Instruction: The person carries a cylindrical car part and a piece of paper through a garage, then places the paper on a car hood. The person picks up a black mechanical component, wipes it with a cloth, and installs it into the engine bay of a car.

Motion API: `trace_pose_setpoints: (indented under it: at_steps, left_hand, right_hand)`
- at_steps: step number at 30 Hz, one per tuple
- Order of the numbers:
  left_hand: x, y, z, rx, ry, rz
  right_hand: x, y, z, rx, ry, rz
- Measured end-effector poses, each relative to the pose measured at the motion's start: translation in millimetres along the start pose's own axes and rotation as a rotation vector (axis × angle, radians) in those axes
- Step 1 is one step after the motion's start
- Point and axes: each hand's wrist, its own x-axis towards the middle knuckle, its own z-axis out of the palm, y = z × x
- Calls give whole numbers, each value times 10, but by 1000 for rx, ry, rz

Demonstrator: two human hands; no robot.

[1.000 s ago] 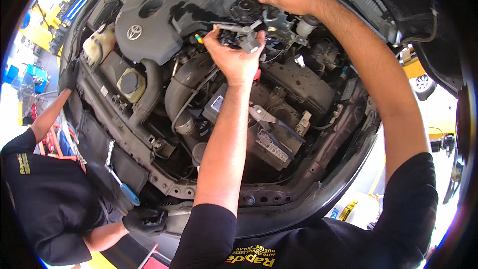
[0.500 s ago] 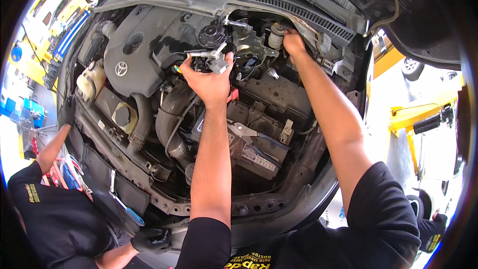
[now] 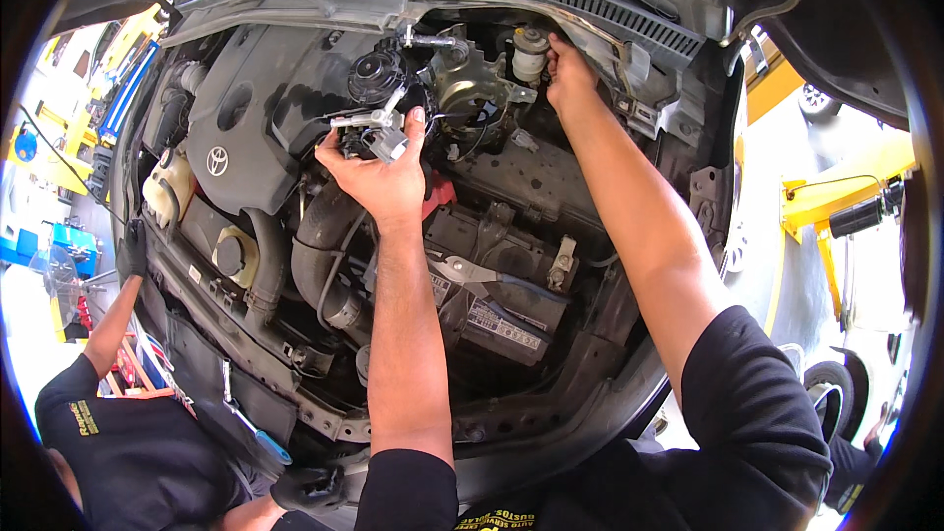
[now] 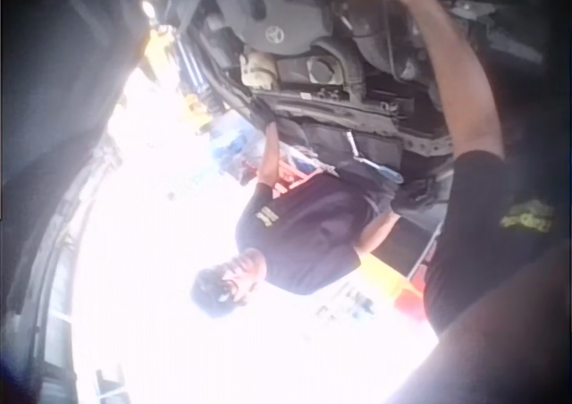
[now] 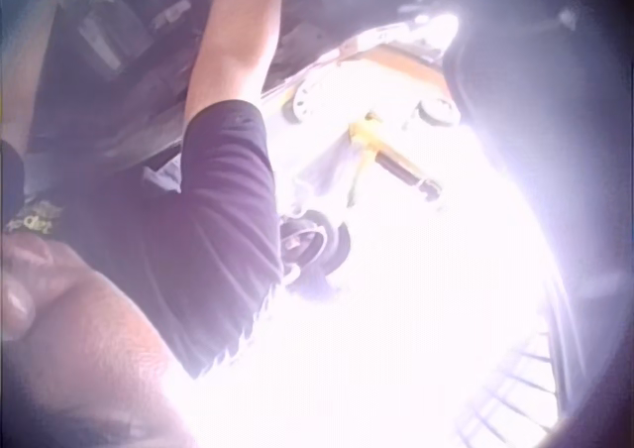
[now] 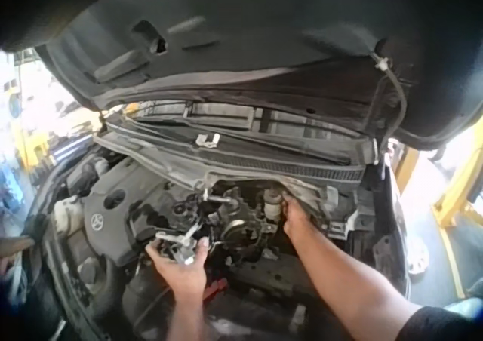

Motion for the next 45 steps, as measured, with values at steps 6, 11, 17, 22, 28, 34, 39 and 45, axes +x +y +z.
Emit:
trace_pose_setpoints:
  at_steps: [6, 11, 17, 22, 28, 34, 39, 45]
  left_hand:
    - [-11, 11, 87, -52, -18, -41]
    - [13, -26, 11, 34, -9, 42]
    - [-6, 32, 94, 86, -12, 150]
    - [11, 10, 39, 51, 8, 62]
    - [43, -37, 32, -118, 25, -34]
    - [2, -58, 55, 16, 33, 46]
    - [10, 116, 113, 108, 7, 215]
    - [1, 470, 510, -136, 13, -84]
  right_hand:
    - [269, -44, -86, -32, -97, 49]
    - [-104, -52, 57, 80, 80, 33]
    - [296, -65, -12, -47, 73, 9]
    - [240, 242, 22, -56, 66, -340]
    - [70, 222, -55, -626, -114, -475]
    - [312, 172, -113, -806, -122, -551]
    - [138, 107, -140, -726, -158, -445]
    - [293, 63, -296, -959, -227, -498]
